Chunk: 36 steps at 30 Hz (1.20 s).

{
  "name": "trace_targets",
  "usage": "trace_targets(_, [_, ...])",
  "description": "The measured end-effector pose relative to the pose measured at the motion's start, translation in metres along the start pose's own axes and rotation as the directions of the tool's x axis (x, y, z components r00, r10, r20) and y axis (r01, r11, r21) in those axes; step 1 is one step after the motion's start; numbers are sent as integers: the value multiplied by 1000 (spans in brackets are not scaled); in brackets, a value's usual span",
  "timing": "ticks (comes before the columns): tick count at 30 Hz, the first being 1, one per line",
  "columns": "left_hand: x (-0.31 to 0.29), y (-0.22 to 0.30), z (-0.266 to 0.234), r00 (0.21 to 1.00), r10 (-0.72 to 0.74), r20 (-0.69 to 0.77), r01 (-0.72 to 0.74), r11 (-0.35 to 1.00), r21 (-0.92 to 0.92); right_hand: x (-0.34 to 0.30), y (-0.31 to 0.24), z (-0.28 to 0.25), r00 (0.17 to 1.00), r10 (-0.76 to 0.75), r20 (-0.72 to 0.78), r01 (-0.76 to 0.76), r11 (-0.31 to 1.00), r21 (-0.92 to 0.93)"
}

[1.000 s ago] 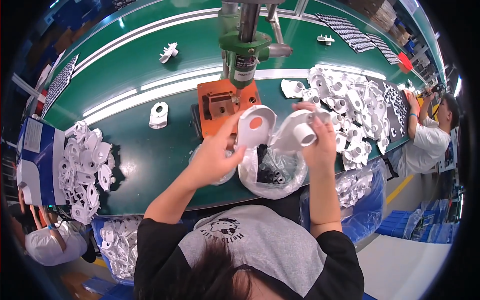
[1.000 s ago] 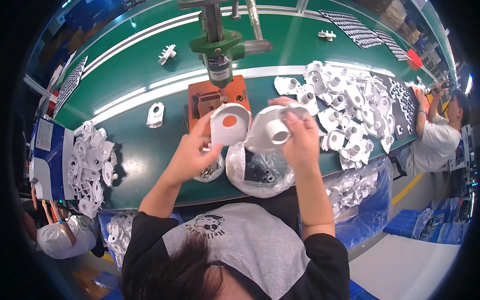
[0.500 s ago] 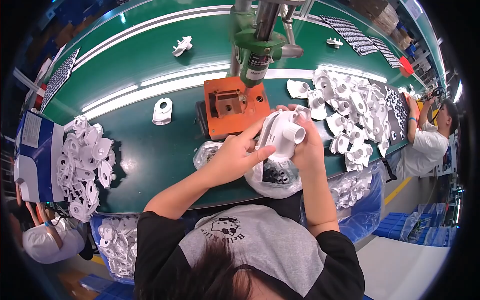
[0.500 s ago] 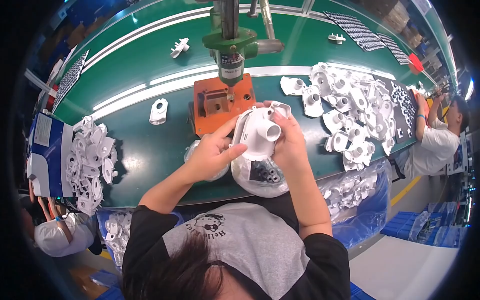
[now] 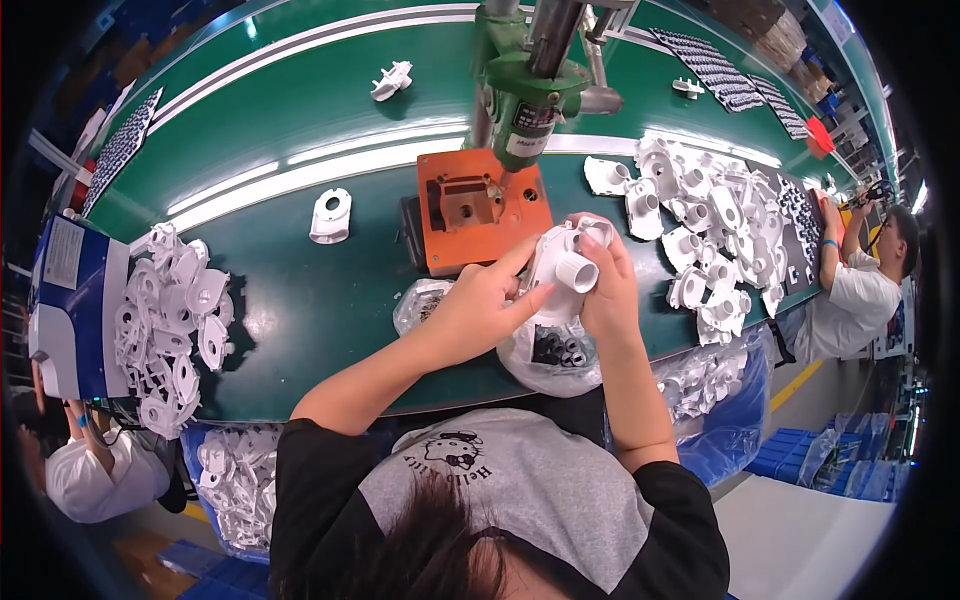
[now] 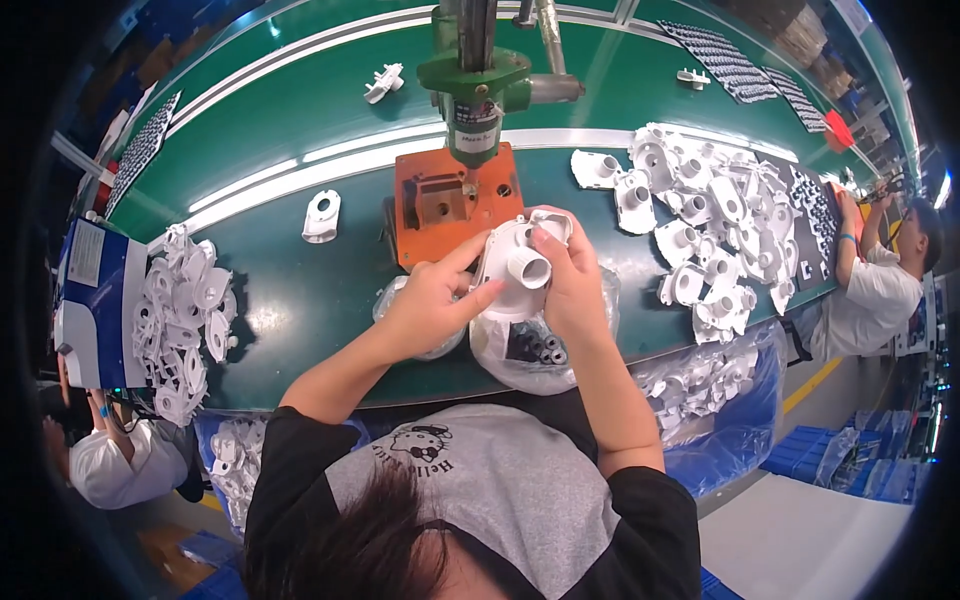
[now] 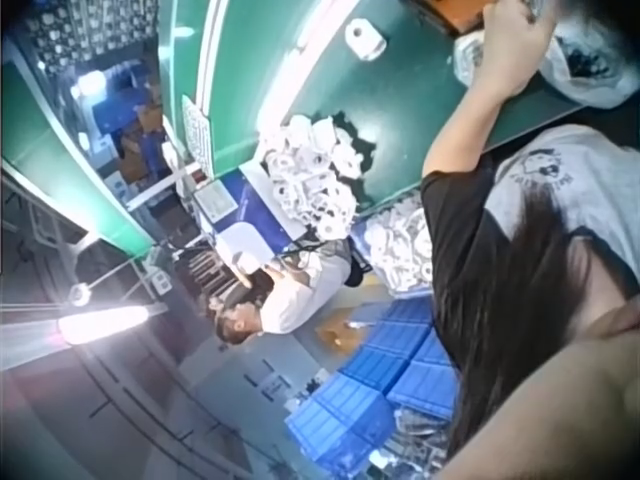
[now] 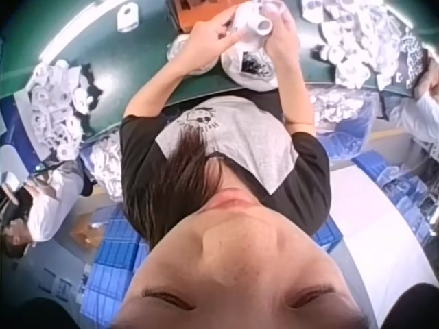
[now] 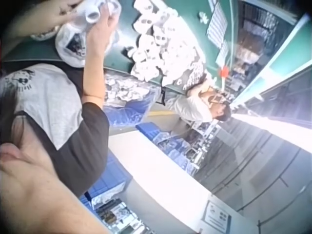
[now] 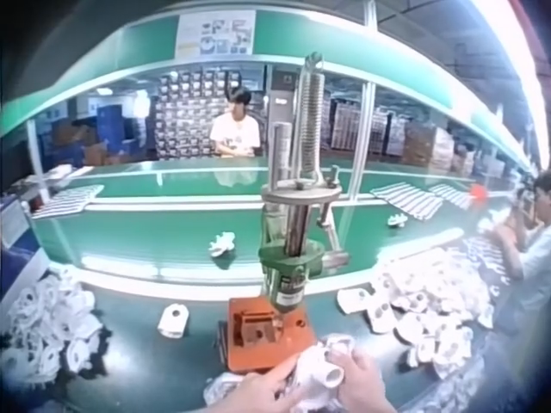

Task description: Assembling plastic components using a manual press on an assembly line.

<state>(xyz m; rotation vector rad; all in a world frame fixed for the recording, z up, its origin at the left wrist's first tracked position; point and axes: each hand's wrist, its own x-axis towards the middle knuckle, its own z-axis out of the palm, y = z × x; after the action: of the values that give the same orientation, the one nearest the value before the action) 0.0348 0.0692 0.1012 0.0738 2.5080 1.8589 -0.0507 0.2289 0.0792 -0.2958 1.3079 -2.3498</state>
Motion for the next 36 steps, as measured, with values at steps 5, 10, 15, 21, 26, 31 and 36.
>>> trace_targets(5, [2, -2, 1, 1000, -4, 11, 4, 1000, 2, 3, 5, 0, 998, -47, -49, 45, 998, -32])
trace_targets(10, [4, -2, 0, 1000, 18, 2, -18, 1000, -9, 4, 4, -3, 989, 122, -79, -109, 983, 145])
trace_targets(15, [5, -8, 4, 996, 85, -12, -85, 996, -34, 4, 6, 4, 991, 76, -108, -64, 992, 111])
trace_targets(21, [7, -5, 1, 997, -77, 19, 78, 994, -78, 9, 20, -16, 986, -168, 5, 167, 976, -138])
trace_targets(26, [14, -16, -6, 984, 41, -176, -64, 990, -123, 0, 22, -17, 988, -156, 6, 153, 961, -231])
trace_targets(31, [26, -42, -55, 988, -102, -115, 85, 986, -145, -17, 14, -41, 983, -101, 155, 162, 873, -460])
trace_targets(36, [39, -71, -98, 945, -218, -244, 211, 976, -54, -41, 5, -82, 939, 296, 177, 115, 216, -970])
